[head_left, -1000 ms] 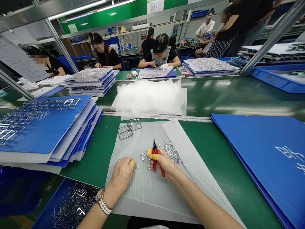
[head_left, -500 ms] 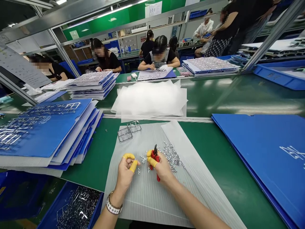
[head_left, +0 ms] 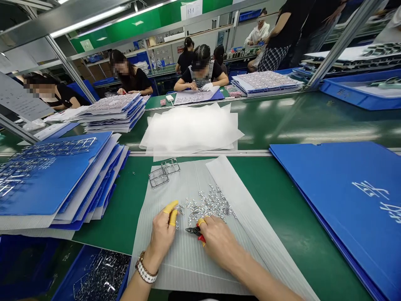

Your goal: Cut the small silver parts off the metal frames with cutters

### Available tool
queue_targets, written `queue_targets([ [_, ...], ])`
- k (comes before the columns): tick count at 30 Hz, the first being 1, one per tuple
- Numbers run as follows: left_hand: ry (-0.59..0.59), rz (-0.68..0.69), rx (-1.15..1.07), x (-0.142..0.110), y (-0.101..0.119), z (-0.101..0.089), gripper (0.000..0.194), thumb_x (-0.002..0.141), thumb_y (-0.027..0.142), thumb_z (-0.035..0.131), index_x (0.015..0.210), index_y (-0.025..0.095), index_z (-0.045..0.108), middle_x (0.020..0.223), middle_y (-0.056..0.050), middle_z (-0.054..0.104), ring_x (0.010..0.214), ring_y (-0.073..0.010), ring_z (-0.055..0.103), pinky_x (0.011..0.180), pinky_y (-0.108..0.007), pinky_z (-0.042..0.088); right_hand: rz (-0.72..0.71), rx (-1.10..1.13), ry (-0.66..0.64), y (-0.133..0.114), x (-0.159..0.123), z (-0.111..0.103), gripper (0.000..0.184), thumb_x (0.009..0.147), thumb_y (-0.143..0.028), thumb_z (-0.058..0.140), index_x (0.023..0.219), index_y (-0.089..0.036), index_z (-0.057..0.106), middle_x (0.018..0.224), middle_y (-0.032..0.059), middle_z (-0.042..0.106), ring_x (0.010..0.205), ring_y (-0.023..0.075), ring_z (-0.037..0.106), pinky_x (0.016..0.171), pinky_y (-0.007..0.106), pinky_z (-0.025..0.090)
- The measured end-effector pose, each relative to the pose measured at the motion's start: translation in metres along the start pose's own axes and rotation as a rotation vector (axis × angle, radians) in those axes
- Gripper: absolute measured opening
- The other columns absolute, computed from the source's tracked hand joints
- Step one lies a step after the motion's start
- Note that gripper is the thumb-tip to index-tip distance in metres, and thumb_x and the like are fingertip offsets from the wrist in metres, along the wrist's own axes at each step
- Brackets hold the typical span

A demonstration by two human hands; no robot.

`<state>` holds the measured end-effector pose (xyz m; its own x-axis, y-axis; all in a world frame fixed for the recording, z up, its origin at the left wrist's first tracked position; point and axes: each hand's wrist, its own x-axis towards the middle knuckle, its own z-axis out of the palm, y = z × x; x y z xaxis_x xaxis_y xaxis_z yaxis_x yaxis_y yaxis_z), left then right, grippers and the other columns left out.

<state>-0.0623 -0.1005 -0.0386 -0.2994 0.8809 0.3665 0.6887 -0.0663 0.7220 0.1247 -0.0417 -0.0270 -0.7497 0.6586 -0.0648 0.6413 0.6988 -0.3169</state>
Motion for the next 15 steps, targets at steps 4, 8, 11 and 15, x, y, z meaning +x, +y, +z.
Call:
queue_targets([
  [4, 0.012, 0.076, -0.043, -0.004, 0.004, -0.009, 0.023, 0.086, 0.021, 0.051, 0.107, 0.02, 0.062, 0.087, -0.006, 0.072, 0.08, -0.0173, 0.067, 0.073, -0.029, 0.053, 0.031, 0.068, -0.011, 0.001, -0.003, -0.005, 0.028, 0.064, 0.001, 0.049, 0.083, -0.016, 0.059, 0.082, 0.008, 0.06, 0.08, 0.0236, 0.054, 0.069, 0.031, 0.035],
  [8, -0.016, -0.229, -0.345, -0.013, 0.011, 0.001, 0.023, 0.086, 0.032, 0.053, 0.101, 0.018, 0.063, 0.083, -0.006, 0.072, 0.058, -0.0137, 0.063, 0.056, -0.026, 0.05, 0.161, 0.556, 0.068, 0.003, 0.0, -0.014, 0.007, 0.077, -0.014, 0.048, 0.078, -0.019, 0.053, 0.073, 0.002, 0.057, 0.067, 0.0178, 0.051, 0.06, 0.027, 0.035],
  [11, -0.068, -0.44, -0.546, -0.017, 0.018, 0.015, 0.027, 0.085, 0.039, 0.053, 0.097, 0.017, 0.063, 0.078, -0.005, 0.071, 0.04, -0.0078, 0.049, 0.042, -0.022, 0.042, 0.224, 0.96, 0.185, -0.003, 0.004, -0.014, 0.009, 0.082, -0.027, 0.046, 0.076, -0.021, 0.049, 0.069, -0.0014, 0.053, 0.062, 0.0149, 0.048, 0.057, 0.025, 0.036],
  [15, -0.058, -0.303, -0.384, -0.019, 0.022, 0.024, 0.024, 0.082, 0.035, 0.057, 0.095, 0.018, 0.067, 0.085, -0.007, 0.072, 0.061, -0.0152, 0.063, 0.056, -0.026, 0.05, 0.238, 1.113, 0.283, -0.014, 0.013, -0.009, 0.008, 0.078, -0.028, 0.052, 0.074, -0.021, 0.051, 0.069, -0.0015, 0.054, 0.062, 0.0141, 0.047, 0.057, 0.025, 0.036],
])
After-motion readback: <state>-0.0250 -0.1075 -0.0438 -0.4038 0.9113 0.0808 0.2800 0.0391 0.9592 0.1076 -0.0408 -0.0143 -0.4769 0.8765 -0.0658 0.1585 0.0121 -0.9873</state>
